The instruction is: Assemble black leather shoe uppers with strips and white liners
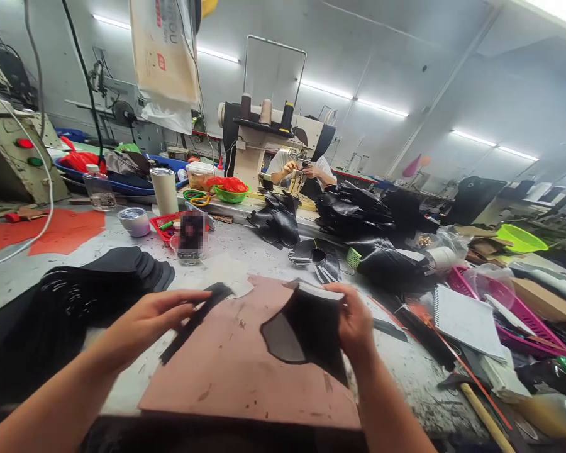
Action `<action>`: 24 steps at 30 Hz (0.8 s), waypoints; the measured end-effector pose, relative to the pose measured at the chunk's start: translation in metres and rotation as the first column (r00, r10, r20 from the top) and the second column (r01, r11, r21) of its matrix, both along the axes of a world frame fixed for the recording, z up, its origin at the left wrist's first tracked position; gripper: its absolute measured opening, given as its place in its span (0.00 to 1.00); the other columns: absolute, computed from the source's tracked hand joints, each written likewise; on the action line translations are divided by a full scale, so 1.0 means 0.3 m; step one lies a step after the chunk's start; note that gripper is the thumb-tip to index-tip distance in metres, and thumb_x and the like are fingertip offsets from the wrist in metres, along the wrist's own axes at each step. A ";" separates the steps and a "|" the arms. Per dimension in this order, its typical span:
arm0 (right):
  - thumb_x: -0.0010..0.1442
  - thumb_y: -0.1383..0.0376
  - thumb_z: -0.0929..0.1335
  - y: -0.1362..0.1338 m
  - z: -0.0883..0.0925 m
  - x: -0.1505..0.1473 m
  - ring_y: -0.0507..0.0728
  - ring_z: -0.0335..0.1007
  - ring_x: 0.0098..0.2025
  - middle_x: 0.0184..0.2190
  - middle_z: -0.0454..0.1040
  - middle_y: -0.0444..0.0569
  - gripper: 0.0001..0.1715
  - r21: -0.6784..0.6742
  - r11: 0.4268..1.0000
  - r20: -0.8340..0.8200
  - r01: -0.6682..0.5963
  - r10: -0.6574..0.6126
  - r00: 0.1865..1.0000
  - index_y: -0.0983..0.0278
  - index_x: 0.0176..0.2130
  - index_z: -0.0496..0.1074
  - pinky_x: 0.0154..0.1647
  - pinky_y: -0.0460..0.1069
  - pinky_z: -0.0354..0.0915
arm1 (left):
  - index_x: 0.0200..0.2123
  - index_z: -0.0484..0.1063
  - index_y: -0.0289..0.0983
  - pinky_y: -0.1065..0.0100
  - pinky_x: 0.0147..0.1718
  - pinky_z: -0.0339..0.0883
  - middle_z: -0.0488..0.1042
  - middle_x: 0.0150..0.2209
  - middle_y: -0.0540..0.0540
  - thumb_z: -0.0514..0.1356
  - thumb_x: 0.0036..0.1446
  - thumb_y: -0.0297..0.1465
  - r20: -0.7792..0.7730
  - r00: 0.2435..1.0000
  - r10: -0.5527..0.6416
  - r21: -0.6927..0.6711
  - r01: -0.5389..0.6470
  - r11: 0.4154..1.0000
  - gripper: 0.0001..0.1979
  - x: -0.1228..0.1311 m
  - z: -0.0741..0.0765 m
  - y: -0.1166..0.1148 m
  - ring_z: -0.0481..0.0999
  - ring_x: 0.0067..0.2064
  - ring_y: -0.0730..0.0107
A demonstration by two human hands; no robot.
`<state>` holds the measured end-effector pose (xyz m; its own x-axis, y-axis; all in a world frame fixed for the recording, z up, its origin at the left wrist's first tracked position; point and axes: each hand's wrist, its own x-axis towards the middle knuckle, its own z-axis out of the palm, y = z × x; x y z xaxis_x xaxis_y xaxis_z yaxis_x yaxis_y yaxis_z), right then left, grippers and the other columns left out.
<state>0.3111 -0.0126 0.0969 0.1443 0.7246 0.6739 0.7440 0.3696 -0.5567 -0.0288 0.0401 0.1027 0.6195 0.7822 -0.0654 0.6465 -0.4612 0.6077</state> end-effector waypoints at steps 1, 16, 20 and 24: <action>0.57 0.68 0.58 -0.036 0.051 0.024 0.56 0.69 0.37 0.34 0.72 0.49 0.11 0.075 0.997 0.108 0.028 -0.036 0.994 0.61 0.38 0.65 0.37 0.50 0.64 | 0.44 0.68 0.42 0.69 0.33 0.65 0.75 0.36 0.51 0.58 0.46 0.30 -0.015 1.000 -0.027 -0.011 0.026 1.000 0.18 0.067 -0.009 0.022 0.73 0.36 0.66; 0.53 0.71 0.58 -0.204 0.324 0.018 0.55 0.59 0.27 0.24 0.67 0.48 0.09 -0.001 0.998 0.803 -0.061 0.037 0.594 0.66 0.31 0.66 0.27 0.48 0.55 | 0.33 0.72 0.41 0.68 0.31 0.61 0.72 0.36 0.47 0.56 0.43 0.24 -0.186 0.918 -0.351 -0.054 0.347 0.936 0.12 0.298 -0.194 0.003 0.70 0.36 0.64; 0.53 0.72 0.58 -0.193 0.322 0.025 0.55 0.59 0.27 0.25 0.67 0.48 0.08 0.016 0.998 0.797 -0.062 0.024 0.603 0.65 0.33 0.65 0.28 0.49 0.55 | 0.30 0.72 0.40 0.68 0.33 0.60 0.70 0.35 0.47 0.52 0.44 0.20 -0.154 0.912 -0.381 0.033 0.390 0.920 0.14 0.284 -0.196 -0.024 0.69 0.36 0.66; 0.52 0.72 0.59 -0.192 0.346 0.039 0.55 0.60 0.28 0.24 0.66 0.49 0.08 0.054 0.998 0.833 -0.038 -0.024 0.552 0.66 0.32 0.65 0.28 0.49 0.55 | 0.28 0.71 0.40 0.70 0.34 0.60 0.71 0.31 0.49 0.51 0.45 0.19 -0.121 0.894 -0.431 0.071 0.441 0.895 0.13 0.305 -0.204 -0.047 0.69 0.35 0.68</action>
